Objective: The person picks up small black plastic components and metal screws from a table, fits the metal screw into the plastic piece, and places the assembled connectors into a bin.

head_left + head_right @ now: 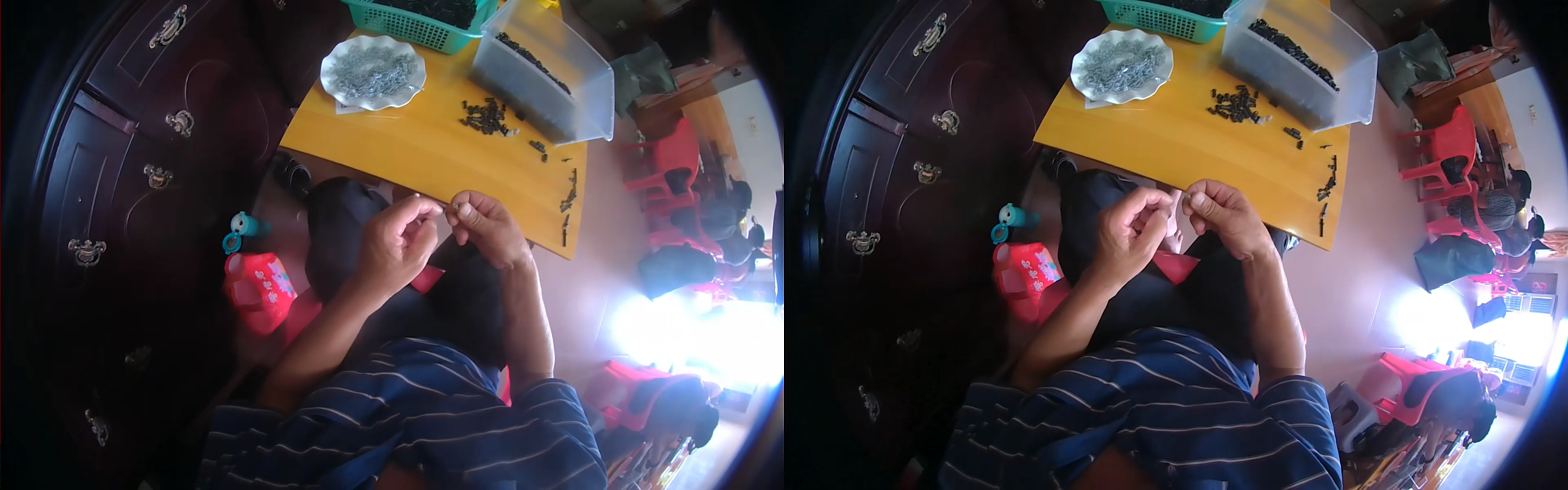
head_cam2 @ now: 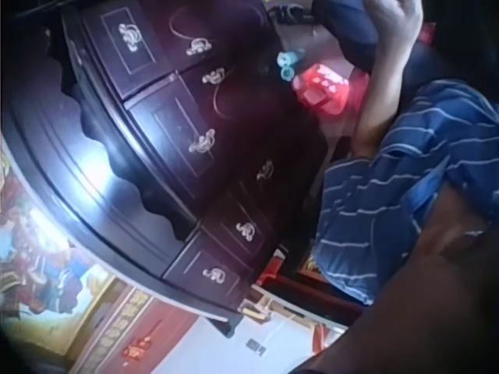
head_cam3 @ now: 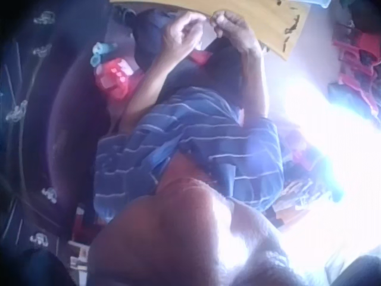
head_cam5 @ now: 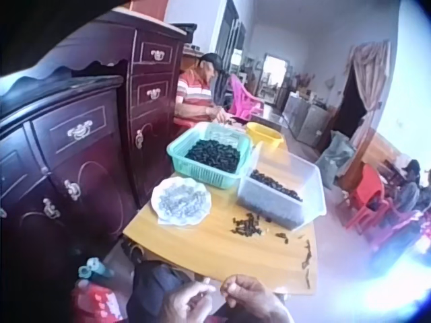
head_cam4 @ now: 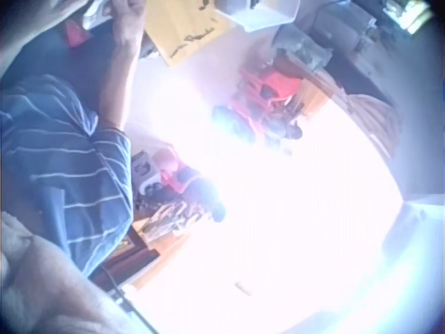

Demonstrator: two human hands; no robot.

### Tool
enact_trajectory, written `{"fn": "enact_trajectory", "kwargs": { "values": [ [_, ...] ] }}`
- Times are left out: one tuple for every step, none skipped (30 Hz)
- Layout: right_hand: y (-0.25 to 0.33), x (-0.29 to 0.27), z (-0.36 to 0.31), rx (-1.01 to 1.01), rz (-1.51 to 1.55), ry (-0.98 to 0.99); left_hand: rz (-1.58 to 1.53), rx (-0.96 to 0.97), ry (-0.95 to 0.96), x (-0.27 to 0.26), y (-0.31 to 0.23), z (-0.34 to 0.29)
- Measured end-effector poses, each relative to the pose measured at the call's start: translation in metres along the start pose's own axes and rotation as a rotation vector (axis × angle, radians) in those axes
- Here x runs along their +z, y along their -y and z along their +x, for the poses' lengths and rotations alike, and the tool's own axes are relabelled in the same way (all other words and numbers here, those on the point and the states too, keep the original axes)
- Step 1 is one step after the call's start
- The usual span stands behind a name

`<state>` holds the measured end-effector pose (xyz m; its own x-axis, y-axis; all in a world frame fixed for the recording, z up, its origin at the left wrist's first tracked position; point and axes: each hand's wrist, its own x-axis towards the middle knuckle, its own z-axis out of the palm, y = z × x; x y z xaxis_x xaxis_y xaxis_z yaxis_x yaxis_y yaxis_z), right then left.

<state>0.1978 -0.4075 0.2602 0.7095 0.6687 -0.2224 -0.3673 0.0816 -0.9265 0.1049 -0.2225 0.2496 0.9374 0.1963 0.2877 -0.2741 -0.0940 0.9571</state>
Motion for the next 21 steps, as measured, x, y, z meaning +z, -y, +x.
{"fn": "enact_trajectory", "kwargs": {
  "values": [
    [-0.003,0.003,-0.001,0.031,-0.016,0.019,0.015,0.031,-0.019,0.0,0.0,0.0],
    [-0.005,0.006,-0.002,0.032,-0.01,0.021,0.055,0.077,-0.031,0.0,-0.003,0.002],
    [-0.007,0.009,-0.002,0.049,-0.013,0.026,0.059,0.074,-0.03,0.001,-0.004,0.002],
    [-0.009,0.012,-0.001,0.066,-0.017,0.031,0.096,0.111,-0.057,0.002,-0.004,0.002],
    [-0.009,0.013,-0.002,0.066,-0.016,0.031,0.13,0.149,-0.084,0.003,-0.004,0.002],
    [-0.008,0.015,-0.002,0.064,-0.055,0.044,0.13,0.148,-0.083,0.002,-0.005,0.002],
    [-0.008,0.015,-0.003,0.062,-0.095,0.057,0.168,0.175,-0.078,0.001,-0.006,0.003],
    [-0.009,0.015,-0.003,0.061,-0.094,0.056,0.207,0.202,-0.072,0.0,-0.007,0.003],
    [-0.01,0.015,-0.003,0.056,-0.103,0.048,0.206,0.203,-0.071,0.001,-0.007,0.003],
    [-0.011,0.014,-0.003,0.051,-0.112,0.041,0.203,0.193,-0.074,0.001,-0.006,0.002],
    [-0.01,0.015,-0.004,0.05,-0.112,0.039,0.199,0.183,-0.079,0.001,-0.005,0.002],
    [-0.008,0.016,-0.005,0.052,-0.114,0.031,0.198,0.184,-0.078,0.001,-0.004,0.002],
    [-0.006,0.017,-0.006,0.054,-0.117,0.023,0.219,0.198,-0.08,0.002,-0.004,0.002],
    [-0.005,0.018,-0.007,0.053,-0.116,0.023,0.241,0.212,-0.083,0.001,-0.003,0.002],
    [-0.004,0.019,-0.008,0.072,-0.13,-0.012,0.241,0.213,-0.082,0.002,-0.002,0.002],
    [-0.003,0.02,-0.009,0.09,-0.144,-0.046,0.222,0.169,-0.075,0.002,-0.001,0.0],
    [-0.001,0.022,-0.009,0.089,-0.144,-0.048,0.202,0.125,-0.067,0.003,0.0,0.0],
    [0.001,0.023,-0.01,0.068,-0.162,-0.043,0.202,0.125,-0.065,0.002,-0.001,0.0],
    [0.003,0.024,-0.01,0.048,-0.179,-0.037,0.22,0.142,-0.062,0.002,-0.001,0.0],
    [0.004,0.025,-0.011,0.047,-0.18,-0.039,0.237,0.16,-0.058,0.002,-0.001,0.0],
    [0.005,0.026,-0.012,-0.002,-0.243,-0.06,0.236,0.161,-0.057,0.001,-0.001,0.0]
  ]
}}
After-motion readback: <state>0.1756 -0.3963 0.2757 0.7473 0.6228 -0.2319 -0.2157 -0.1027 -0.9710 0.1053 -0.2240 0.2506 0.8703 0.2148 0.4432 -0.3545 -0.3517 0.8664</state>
